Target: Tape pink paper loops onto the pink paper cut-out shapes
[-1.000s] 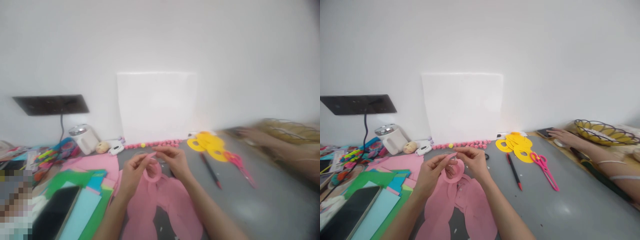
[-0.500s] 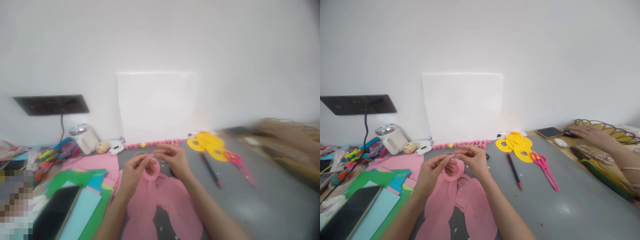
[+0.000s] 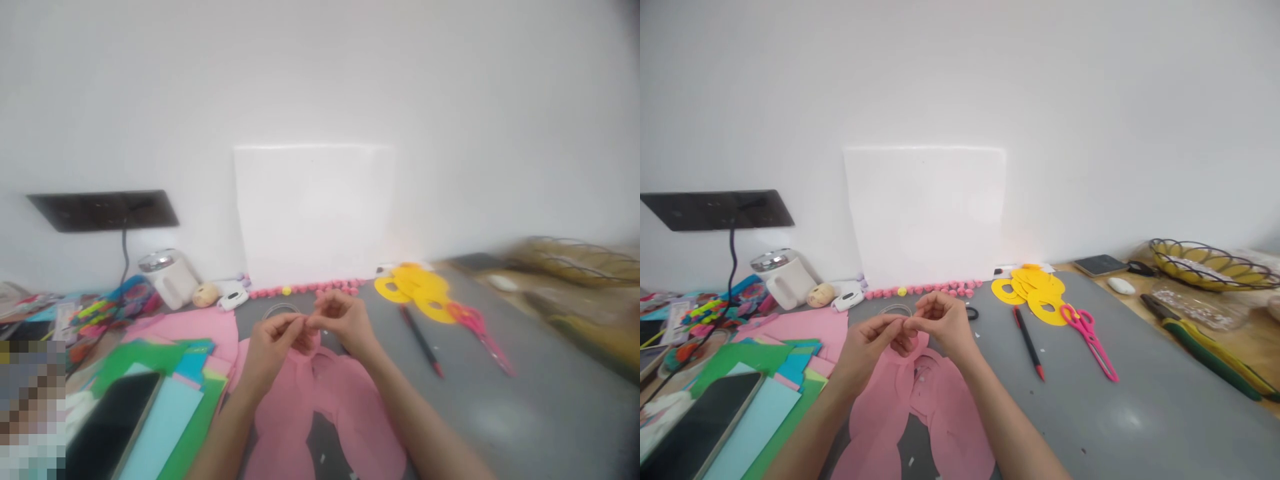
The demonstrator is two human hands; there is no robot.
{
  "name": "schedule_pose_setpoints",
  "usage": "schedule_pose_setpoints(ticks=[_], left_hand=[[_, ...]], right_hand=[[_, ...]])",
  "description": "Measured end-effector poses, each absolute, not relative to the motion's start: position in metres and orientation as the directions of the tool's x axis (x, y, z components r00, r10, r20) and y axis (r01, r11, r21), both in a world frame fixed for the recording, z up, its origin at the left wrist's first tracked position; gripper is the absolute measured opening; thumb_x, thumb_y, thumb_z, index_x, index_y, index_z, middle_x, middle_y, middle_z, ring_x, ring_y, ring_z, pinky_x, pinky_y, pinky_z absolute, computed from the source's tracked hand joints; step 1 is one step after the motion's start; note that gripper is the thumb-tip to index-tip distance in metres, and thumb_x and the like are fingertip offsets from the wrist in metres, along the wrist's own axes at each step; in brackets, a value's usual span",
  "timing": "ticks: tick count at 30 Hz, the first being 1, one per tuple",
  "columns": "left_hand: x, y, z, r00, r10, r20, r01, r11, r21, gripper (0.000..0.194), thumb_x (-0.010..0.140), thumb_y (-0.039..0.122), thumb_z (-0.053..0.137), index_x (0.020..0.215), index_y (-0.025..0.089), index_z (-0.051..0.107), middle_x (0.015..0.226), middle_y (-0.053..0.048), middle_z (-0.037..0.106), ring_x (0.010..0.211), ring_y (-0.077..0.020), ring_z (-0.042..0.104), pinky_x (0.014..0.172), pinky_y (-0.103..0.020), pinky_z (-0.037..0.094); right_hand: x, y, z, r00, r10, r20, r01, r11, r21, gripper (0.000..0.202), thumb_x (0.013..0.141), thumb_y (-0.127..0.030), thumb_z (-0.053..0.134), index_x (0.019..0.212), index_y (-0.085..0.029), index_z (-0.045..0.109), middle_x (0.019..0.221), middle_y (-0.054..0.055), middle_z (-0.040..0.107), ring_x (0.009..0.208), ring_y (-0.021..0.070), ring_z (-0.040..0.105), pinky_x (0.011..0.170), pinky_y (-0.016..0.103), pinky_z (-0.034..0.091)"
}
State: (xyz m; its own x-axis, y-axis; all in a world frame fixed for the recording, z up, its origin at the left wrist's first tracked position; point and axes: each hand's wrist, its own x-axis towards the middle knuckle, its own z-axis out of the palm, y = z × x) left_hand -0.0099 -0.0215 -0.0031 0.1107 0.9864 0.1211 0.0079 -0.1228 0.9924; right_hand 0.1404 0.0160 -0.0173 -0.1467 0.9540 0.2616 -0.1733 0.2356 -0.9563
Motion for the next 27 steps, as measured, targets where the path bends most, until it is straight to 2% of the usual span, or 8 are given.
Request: schedule_pose_setpoints(ticks=[5, 13, 20, 24, 27], left_hand=[[-0.011, -0.022, -0.001, 0.210, 0.973, 0.097, 0.027, -0.105, 0.994, 0.024, 0.082, 0.036, 0.056, 0.082, 0.017, 0.071, 0.065, -0.004, 0.066, 0.057, -0.0160, 0.061, 0.057, -0.028, 0.052], [-0.013, -0.024, 0.005, 0.315, 0.948, 0.040, -0.002, -0.042, 0.999, 0.033, 0.082, 0.042, 0.053, 0.069, 0.015, 0.067, 0.070, -0.006, 0.067, 0.060, -0.0170, 0.062, 0.058, -0.027, 0.050], [-0.012, -0.028, 0.003, 0.400, 0.917, -0.006, 0.024, -0.004, 1.000, 0.039, 0.081, 0.041, 0.054, 0.051, 0.017, 0.063, 0.056, -0.006, 0.065, 0.053, -0.0183, 0.062, 0.055, -0.030, 0.050], [-0.014, -0.028, 0.002, 0.441, 0.896, -0.048, 0.006, 0.050, 0.999, 0.034, 0.079, 0.038, 0.057, 0.054, 0.016, 0.067, 0.056, -0.007, 0.067, 0.052, -0.0179, 0.061, 0.053, -0.029, 0.049], [-0.015, -0.027, 0.001, 0.438, 0.896, -0.070, 0.017, 0.070, 0.997, 0.033, 0.079, 0.035, 0.058, 0.054, 0.016, 0.066, 0.053, -0.006, 0.066, 0.049, -0.0163, 0.060, 0.050, -0.027, 0.047]], right_hand=[[0.141, 0.014, -0.015, -0.194, 0.942, 0.273, -0.167, 0.243, -0.956, 0.037, 0.049, -0.032, 0.083, 0.064, -0.018, 0.051, 0.053, -0.004, 0.056, 0.047, 0.0099, 0.053, 0.046, 0.023, 0.043], [0.143, 0.013, -0.015, -0.298, 0.912, 0.284, -0.130, 0.256, -0.958, 0.045, 0.047, -0.037, 0.084, 0.066, -0.019, 0.047, 0.055, -0.006, 0.050, 0.048, 0.0080, 0.046, 0.045, 0.021, 0.038], [0.142, 0.009, -0.015, -0.457, 0.842, 0.285, -0.082, 0.280, -0.957, 0.059, 0.039, -0.032, 0.087, 0.076, -0.022, 0.042, 0.065, -0.008, 0.043, 0.051, 0.0058, 0.039, 0.044, 0.019, 0.032], [0.140, 0.006, -0.016, -0.465, 0.846, 0.263, -0.036, 0.279, -0.960, 0.067, 0.036, -0.030, 0.088, 0.083, -0.024, 0.040, 0.072, -0.007, 0.044, 0.053, 0.0060, 0.040, 0.044, 0.018, 0.031], [0.139, 0.007, -0.020, -0.467, 0.843, 0.267, 0.007, 0.305, -0.952, 0.067, 0.037, -0.028, 0.087, 0.083, -0.024, 0.039, 0.070, -0.008, 0.045, 0.052, 0.0065, 0.040, 0.044, 0.019, 0.031]])
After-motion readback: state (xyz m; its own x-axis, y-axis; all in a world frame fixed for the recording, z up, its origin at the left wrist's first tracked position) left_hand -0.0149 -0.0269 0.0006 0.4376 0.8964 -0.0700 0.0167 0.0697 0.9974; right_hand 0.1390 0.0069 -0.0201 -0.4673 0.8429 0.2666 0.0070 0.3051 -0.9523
